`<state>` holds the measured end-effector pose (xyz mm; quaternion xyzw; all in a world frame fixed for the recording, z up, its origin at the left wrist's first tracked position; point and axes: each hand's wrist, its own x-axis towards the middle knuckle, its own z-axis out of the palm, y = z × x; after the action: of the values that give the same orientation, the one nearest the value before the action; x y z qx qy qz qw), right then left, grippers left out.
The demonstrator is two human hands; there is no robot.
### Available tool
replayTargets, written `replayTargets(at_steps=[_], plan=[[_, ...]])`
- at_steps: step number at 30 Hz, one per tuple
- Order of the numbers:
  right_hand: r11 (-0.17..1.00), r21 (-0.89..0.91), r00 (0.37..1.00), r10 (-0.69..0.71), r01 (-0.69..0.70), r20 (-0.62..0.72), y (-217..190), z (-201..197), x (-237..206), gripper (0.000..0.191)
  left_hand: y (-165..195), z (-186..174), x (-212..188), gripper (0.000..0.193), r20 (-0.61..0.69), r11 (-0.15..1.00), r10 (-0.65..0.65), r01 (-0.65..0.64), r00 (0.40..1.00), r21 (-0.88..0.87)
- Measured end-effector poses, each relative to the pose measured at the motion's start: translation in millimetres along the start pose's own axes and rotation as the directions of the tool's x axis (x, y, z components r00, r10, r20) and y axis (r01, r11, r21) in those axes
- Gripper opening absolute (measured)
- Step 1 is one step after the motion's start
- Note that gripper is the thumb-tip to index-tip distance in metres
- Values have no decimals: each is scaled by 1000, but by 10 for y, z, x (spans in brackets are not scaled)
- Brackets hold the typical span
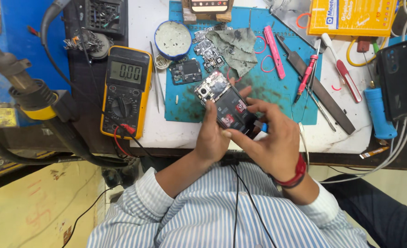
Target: The person disassembles a smartphone, removes the back cover and internal components, and uses a multimeter to test the motherboard. They then reassemble the phone and connect a charging cable to verify functionality.
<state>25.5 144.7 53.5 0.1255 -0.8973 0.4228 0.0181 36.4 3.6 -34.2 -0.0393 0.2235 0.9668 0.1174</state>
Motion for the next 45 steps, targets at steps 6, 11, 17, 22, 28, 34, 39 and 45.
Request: replayTargets(at_steps=[6,11,17,22,28,34,39,45], plan=[[929,338,988,152,-153,31,303,-288,-142,40,222,-8,-20,77,-148,972,-236,233,961,-36],[699,559,894,380,-447,239,593,-378,-225,42,271,85,-78,62,-264,934,-302,340,916,109],[594,644,876,349,-482,334,729,-415,-232,53,273,142,-74,56,-208,913,-349,382,914,145],[627,557,837,451,-544,310,715,-404,-220,45,275,121,-96,53,-165,913,-362,385,917,135],[652,593,873,434,-474,221,659,-322,-272,50,276,126,-177,52,-150,903,-380,401,913,151],[539,746,906,368,-390,208,697,-362,-346,51,289,150,-216,56,-173,882,-418,444,892,156],[444,820,883,446,-361,147,627,-318,-394,34,290,139,-229,56,-160,888,-409,432,898,157],[996,88,986,12,-27,167,361,-210,-355,27,168,98,-286,42,-217,890,-367,410,904,201]])
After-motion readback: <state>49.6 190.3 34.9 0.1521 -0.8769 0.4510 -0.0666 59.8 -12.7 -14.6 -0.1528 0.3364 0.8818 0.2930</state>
